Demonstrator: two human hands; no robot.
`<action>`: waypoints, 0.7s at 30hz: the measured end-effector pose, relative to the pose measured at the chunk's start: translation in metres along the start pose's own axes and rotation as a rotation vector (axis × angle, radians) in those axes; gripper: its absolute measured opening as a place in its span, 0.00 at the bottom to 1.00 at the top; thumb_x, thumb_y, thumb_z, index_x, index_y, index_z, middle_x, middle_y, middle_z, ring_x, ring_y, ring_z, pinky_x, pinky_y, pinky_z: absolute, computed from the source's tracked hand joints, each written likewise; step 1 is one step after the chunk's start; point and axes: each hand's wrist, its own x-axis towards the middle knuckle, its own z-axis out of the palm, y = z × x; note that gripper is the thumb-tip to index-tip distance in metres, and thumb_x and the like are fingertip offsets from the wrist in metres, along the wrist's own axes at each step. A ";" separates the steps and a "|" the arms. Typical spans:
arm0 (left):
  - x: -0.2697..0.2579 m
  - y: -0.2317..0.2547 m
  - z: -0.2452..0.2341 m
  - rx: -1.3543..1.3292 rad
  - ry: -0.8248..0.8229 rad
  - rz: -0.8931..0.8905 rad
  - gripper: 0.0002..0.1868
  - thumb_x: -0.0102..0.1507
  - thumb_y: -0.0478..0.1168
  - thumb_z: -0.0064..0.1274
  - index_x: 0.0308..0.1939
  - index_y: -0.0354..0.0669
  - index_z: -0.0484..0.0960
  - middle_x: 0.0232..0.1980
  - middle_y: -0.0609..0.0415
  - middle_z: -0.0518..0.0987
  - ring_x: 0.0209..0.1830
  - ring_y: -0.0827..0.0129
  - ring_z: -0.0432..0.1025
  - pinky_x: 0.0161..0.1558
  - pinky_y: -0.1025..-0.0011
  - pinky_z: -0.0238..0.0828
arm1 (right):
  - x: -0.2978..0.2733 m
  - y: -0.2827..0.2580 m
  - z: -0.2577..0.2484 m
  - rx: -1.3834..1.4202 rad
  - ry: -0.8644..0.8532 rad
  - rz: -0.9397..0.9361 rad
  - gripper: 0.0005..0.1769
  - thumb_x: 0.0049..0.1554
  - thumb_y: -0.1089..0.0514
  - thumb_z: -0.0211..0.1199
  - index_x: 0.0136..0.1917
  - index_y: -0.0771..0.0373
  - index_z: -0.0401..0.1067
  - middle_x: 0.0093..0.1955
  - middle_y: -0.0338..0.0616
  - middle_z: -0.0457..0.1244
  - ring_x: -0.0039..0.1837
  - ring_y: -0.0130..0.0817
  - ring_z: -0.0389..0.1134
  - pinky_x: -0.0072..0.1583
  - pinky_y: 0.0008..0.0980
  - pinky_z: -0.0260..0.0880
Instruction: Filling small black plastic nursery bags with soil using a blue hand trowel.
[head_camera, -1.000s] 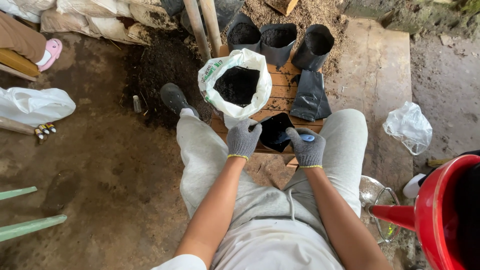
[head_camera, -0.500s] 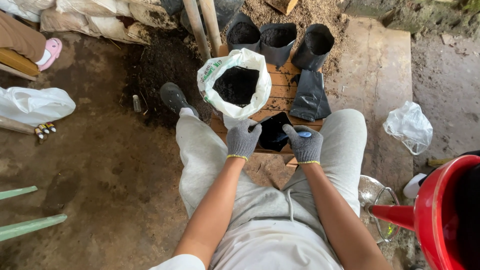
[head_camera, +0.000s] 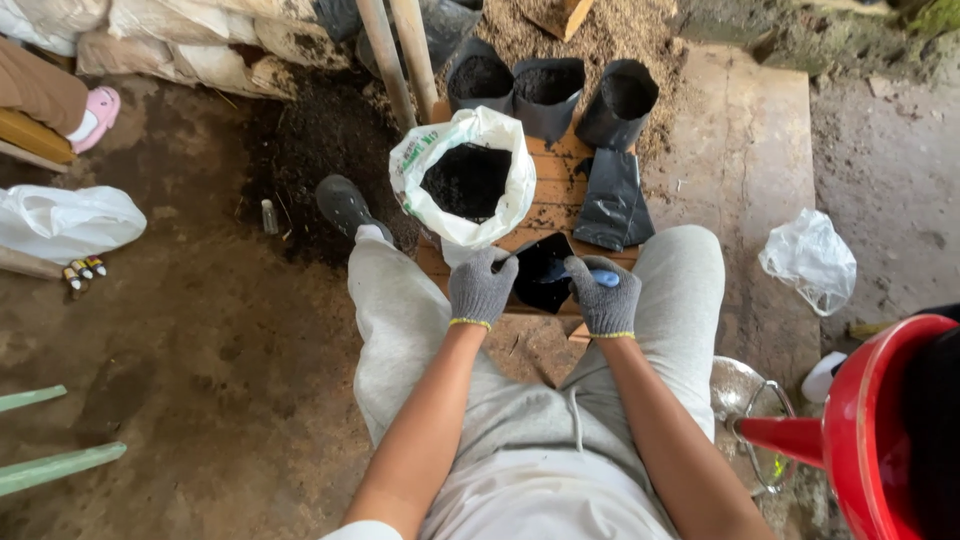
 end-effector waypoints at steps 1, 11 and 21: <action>-0.001 0.000 -0.001 0.001 -0.008 -0.011 0.14 0.60 0.58 0.56 0.38 0.57 0.86 0.40 0.52 0.87 0.46 0.51 0.81 0.48 0.53 0.78 | -0.001 0.000 0.000 0.026 0.005 0.021 0.22 0.53 0.35 0.75 0.41 0.55 0.82 0.30 0.47 0.68 0.44 0.48 0.73 0.49 0.40 0.72; -0.001 -0.001 -0.002 0.042 -0.003 0.007 0.16 0.59 0.58 0.56 0.41 0.57 0.87 0.42 0.51 0.87 0.47 0.51 0.81 0.49 0.54 0.78 | -0.020 -0.041 -0.003 0.120 -0.023 0.136 0.18 0.52 0.43 0.75 0.47 0.58 0.82 0.41 0.54 0.72 0.53 0.54 0.73 0.54 0.48 0.72; -0.003 -0.001 0.002 0.002 0.048 0.079 0.14 0.61 0.52 0.57 0.44 0.51 0.86 0.41 0.48 0.85 0.46 0.51 0.80 0.46 0.53 0.80 | -0.014 0.010 -0.010 0.062 -0.036 0.017 0.13 0.59 0.44 0.71 0.45 0.54 0.81 0.30 0.48 0.68 0.44 0.46 0.74 0.44 0.41 0.73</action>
